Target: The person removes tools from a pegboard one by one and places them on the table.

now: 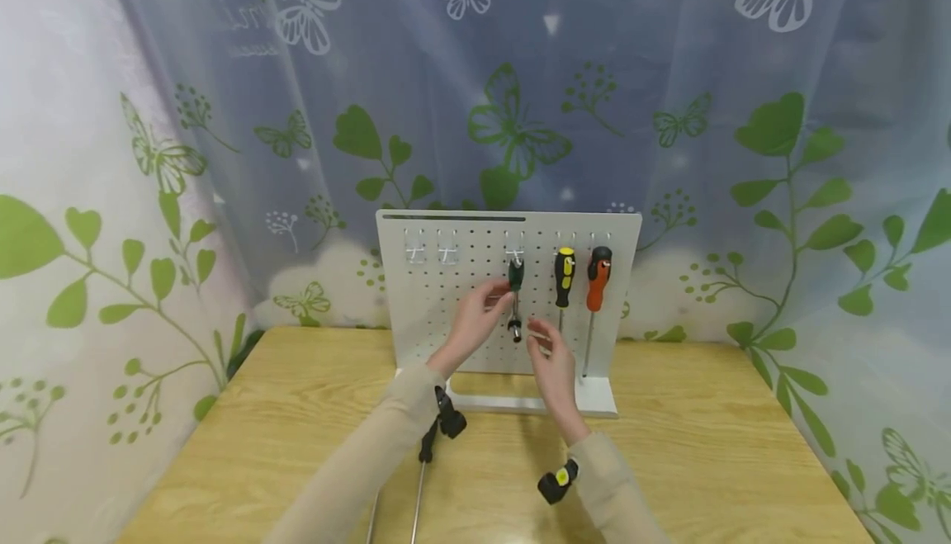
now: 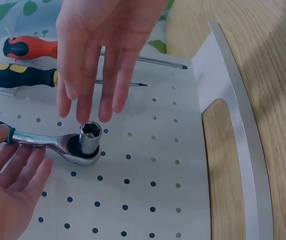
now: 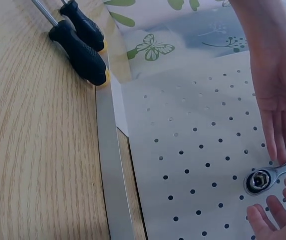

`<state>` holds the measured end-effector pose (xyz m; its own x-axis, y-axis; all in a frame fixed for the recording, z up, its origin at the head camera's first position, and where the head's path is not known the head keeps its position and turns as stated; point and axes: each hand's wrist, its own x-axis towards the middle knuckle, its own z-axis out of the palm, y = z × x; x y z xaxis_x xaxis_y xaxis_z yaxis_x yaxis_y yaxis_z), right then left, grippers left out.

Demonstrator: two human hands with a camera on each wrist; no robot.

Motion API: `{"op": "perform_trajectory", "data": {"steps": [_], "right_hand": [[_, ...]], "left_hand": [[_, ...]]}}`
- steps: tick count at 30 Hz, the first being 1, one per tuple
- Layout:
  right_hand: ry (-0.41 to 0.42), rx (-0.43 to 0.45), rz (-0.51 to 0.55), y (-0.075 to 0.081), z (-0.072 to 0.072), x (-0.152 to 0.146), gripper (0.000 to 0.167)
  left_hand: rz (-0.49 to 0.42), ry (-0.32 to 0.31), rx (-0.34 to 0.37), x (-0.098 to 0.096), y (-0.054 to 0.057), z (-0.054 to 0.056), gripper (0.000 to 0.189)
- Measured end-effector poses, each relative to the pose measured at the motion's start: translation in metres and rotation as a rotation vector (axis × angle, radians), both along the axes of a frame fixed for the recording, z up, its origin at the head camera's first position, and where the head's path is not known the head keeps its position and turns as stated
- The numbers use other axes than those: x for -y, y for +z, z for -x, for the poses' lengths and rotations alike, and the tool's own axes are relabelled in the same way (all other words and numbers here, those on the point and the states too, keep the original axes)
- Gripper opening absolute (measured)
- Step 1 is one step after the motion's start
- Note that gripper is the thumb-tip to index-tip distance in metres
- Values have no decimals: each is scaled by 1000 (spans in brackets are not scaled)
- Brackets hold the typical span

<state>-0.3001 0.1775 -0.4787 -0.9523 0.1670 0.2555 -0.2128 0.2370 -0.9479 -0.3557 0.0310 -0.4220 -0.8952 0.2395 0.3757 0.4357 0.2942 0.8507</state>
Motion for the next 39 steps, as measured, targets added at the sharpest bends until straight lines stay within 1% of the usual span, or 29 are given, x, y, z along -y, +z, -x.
{"op": "perform_trajectory", "data": {"steps": [3,7,10,14,15,17,21,25,33,39], "right_hand": [[11,8,9,-2,1,0,38],[6,-22,0,-6,2,1,38],[38,-34,32,-9,2,0,40],[110,17,117,-8,0,-1,43],[116,32,129,-8,0,-1,43],[113,41,131,-8,-2,0,41],[94,31,133,-8,-4,2,39],[98,18,179,-8,-7,4,38],[113,8,251,-6,-15,4,36],[98,8,275,-3,-19,6,34]], "left_hand": [[9,12,1,-2,1,0,32],[28,25,-9,-5,2,-2,30],[37,30,2,-6,2,-4,31],[14,14,31,-6,2,-6,31],[4,7,36,-5,3,-6,31],[-15,-6,47,-5,3,-7,30],[-55,-23,60,-3,4,-9,29],[-86,-25,69,-3,7,-11,32],[-131,-31,72,-5,12,-13,34],[-143,-38,70,-5,13,-17,34]]}}
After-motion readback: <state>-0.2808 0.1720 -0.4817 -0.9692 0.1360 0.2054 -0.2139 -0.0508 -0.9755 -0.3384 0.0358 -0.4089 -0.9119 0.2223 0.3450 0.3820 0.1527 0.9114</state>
